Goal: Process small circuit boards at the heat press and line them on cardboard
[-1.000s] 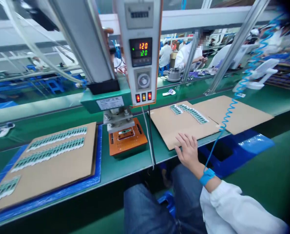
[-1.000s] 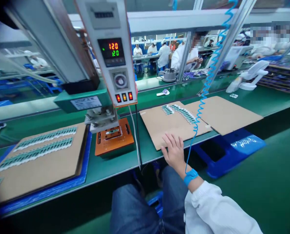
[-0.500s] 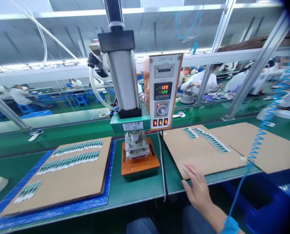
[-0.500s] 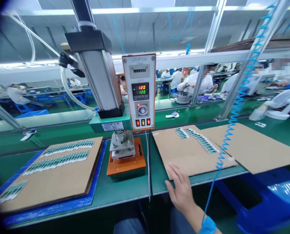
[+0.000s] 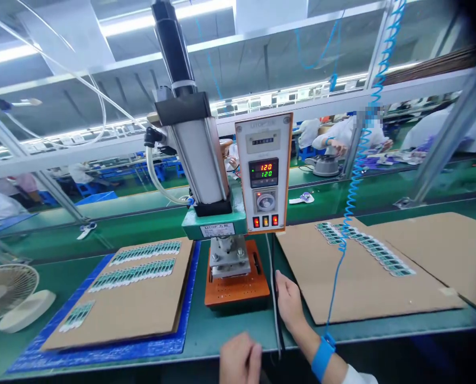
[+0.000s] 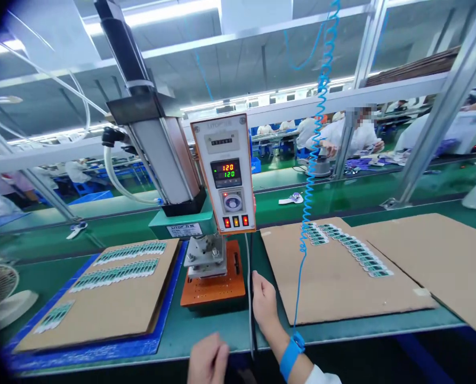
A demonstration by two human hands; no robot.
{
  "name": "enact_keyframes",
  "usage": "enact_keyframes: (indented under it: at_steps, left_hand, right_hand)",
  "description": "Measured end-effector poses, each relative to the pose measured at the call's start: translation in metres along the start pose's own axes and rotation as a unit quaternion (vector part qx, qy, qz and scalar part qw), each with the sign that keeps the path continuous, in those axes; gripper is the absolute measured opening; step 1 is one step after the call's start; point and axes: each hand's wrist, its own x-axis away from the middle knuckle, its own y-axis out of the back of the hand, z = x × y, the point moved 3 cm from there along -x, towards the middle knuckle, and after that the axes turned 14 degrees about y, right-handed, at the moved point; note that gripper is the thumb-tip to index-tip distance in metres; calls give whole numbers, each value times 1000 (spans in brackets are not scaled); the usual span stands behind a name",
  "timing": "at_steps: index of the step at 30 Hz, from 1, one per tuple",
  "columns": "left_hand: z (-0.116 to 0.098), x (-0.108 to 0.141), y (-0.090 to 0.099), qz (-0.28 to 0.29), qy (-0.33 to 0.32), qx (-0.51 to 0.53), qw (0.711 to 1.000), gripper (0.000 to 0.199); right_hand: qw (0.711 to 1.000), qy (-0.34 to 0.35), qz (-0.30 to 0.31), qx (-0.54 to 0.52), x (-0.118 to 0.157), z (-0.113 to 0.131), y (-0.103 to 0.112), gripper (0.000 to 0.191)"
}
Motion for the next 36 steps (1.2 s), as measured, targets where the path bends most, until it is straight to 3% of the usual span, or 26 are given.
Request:
enact_keyframes:
  at_steps: [1,4,8,17,26,32,36]
  left_hand:
    - [-8,-13,-13,45,-38,-6,998,40]
    - [-25,-41,-39,128,-11,-45,991,30]
    - [-30,-44,-44,161,45,-47,985,23]
    - [-31,-40,-42,168,56,-32,984,20]
    - [-28,-39,-44,178,81,-22,980,16]
    - [-27,-41,-41,176,86,-3,981,15]
    - [-28,-38,-40,165,52,39,984,15]
  right_hand:
    - [1000,-6,9,-5,1,-1,0,58]
    - [1000,-23,17,-8,3,-2,1,59]
    - [999,-30,20,-5,3,1,-1,61]
    - [998,-48,38,-11,2,9,2,59]
    - [994,-93,42,-27,17,-2,13,60]
    - [991,-76,109,-7,28,4,19,64]
    - [980,-123,131,-88,27,5,22,59]
